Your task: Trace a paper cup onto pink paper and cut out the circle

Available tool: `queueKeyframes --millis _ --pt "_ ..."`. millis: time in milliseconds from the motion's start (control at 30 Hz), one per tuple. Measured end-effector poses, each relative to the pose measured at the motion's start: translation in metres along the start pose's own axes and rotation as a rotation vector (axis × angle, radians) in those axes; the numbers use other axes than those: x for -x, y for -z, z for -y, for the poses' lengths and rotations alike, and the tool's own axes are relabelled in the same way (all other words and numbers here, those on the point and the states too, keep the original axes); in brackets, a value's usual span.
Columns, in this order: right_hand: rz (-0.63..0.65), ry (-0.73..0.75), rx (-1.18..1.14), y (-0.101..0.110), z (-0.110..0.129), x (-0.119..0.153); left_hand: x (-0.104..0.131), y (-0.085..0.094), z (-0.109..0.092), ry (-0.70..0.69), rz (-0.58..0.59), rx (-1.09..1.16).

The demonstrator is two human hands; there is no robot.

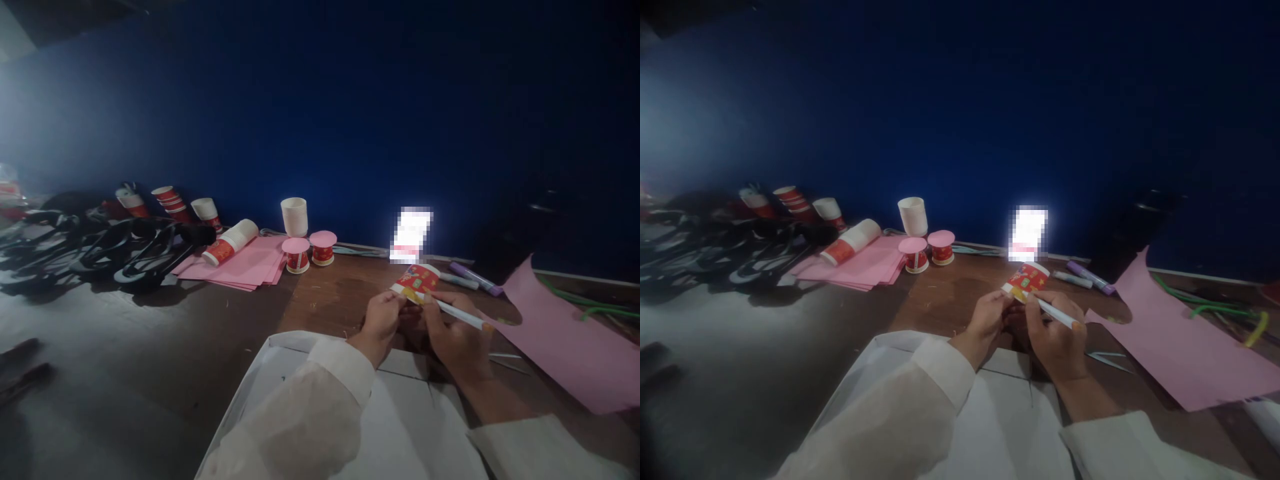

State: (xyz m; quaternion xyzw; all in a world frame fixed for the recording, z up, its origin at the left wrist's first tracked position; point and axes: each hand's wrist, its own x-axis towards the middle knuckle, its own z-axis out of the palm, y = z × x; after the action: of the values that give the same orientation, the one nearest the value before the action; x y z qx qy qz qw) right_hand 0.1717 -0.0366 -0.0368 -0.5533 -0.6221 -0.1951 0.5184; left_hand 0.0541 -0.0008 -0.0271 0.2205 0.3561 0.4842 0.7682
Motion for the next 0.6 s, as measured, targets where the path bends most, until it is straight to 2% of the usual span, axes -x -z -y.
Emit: queueKeyframes --millis 100,333,600 --pt "0.001 -0.005 -0.01 0.0006 0.0003 -0.0002 -0.0007 0.0006 0.0008 0.0 0.034 -0.007" --pt "0.014 -0.044 0.002 0.001 -0.0007 0.0011 -0.001 0.0013 0.0014 0.021 0.036 -0.056" --pt "-0.006 -0.012 0.0 -0.0002 -0.0001 -0.0007 -0.0031 0.003 0.0043 0.012 0.049 -0.129"
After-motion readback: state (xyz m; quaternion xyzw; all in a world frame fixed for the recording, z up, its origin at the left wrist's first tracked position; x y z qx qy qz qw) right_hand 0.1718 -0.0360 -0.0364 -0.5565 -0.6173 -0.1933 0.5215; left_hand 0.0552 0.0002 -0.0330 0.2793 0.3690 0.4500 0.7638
